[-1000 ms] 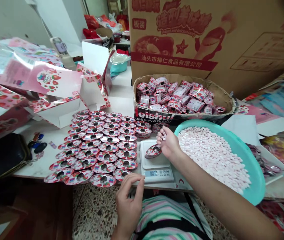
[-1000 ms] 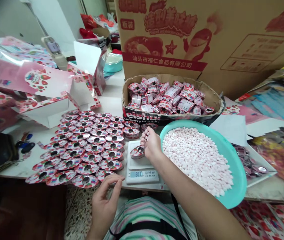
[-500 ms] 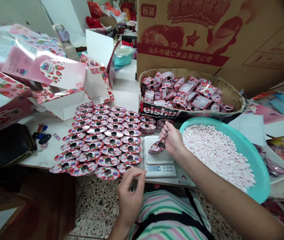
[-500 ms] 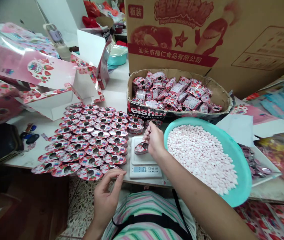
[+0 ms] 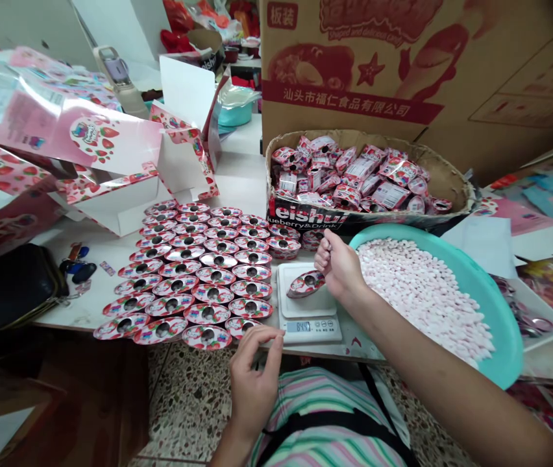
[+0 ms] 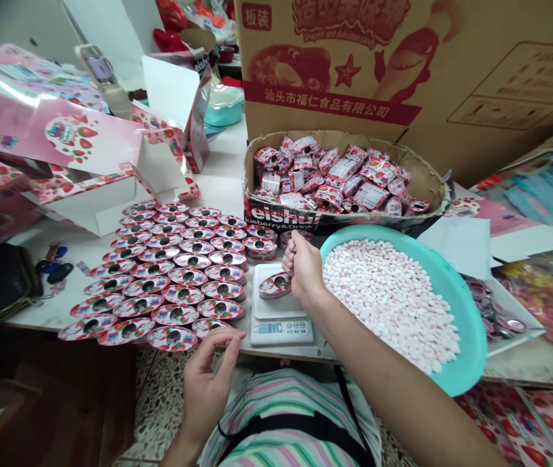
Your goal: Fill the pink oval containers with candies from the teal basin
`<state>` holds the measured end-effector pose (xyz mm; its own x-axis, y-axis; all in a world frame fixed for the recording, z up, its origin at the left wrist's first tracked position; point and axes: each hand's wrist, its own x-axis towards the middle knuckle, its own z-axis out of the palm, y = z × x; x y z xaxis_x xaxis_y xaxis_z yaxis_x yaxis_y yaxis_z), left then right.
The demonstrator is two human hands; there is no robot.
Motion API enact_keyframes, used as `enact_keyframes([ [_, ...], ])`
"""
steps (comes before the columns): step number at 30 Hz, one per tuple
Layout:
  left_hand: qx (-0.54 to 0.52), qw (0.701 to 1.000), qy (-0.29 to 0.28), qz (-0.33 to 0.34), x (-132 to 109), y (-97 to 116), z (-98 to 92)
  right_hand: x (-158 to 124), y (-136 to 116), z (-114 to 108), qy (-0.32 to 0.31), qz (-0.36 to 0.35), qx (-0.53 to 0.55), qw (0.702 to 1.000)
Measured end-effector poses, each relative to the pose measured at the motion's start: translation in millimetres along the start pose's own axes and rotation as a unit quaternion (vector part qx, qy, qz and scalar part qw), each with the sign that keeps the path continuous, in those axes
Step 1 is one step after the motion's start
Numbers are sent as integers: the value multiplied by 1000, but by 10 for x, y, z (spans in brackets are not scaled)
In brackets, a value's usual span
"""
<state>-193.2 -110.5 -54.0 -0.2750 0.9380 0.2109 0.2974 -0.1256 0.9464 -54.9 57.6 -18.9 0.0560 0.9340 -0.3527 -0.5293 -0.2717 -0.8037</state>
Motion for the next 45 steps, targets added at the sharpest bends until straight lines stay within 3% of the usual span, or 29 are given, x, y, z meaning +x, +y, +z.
enact_keyframes([
  [10, 4, 1000, -21, -3, -12, 30, 21, -36, 60, 10, 5, 48, 34, 998],
  [17, 0, 1000, -23, 7, -41, 2, 23, -9, 131, 9, 37, 13, -15, 999],
  [25, 4, 1000, -23, 5, -36, -28, 22, 0, 173, -15, 23, -10, 7, 1000],
  [38, 9, 1000, -13, 2, -10, -17, 15, -80, -96, -42, 14, -21, 23, 999],
  [45, 9, 1000, -29, -1, -15, 10, 36, -101, -121, -83, 1, -8, 33, 999],
])
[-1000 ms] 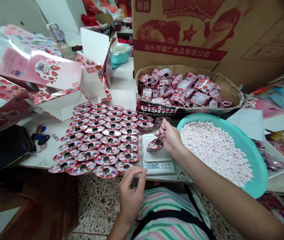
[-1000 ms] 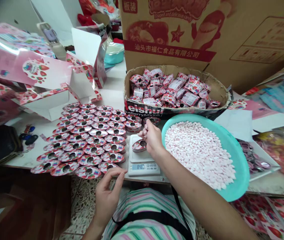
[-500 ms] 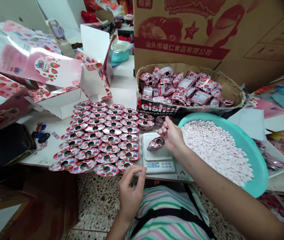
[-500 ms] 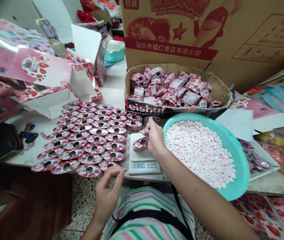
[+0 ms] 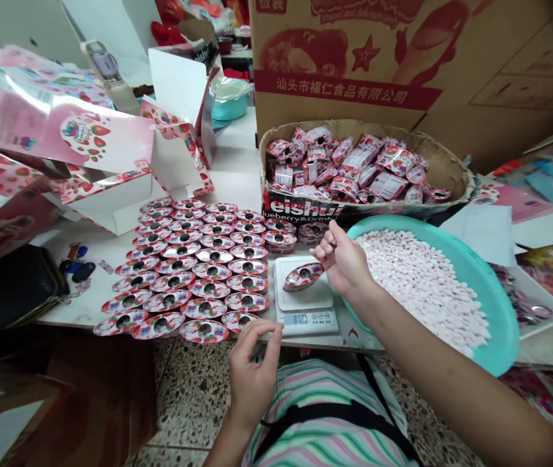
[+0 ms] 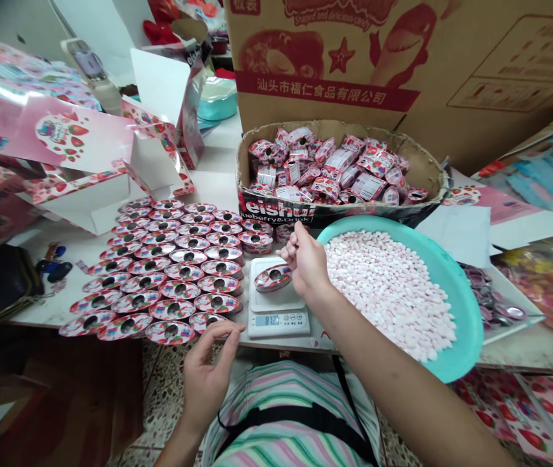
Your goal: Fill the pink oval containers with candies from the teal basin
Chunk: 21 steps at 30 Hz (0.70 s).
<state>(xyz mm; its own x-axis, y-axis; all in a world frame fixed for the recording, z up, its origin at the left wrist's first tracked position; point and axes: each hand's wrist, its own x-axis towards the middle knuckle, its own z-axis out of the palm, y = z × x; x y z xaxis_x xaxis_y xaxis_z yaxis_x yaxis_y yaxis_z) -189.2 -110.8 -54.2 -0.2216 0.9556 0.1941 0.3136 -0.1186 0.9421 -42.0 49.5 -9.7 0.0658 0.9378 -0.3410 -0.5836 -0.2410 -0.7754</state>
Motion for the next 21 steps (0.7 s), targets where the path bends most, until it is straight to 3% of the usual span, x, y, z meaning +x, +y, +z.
enact_keyframes([
  [13, 26, 1000, -8, 4, -5, 25, 10, -73, -203, -69, -84, 115, -24, 990],
  [17, 123, 989, -14, 85, 132, 30, 4, -165, -334, -199, -102, 105, -50, 988],
  [21, 255, 948, -16, 187, 369, 47, 65, -301, -488, -455, -84, 58, -75, 992],
])
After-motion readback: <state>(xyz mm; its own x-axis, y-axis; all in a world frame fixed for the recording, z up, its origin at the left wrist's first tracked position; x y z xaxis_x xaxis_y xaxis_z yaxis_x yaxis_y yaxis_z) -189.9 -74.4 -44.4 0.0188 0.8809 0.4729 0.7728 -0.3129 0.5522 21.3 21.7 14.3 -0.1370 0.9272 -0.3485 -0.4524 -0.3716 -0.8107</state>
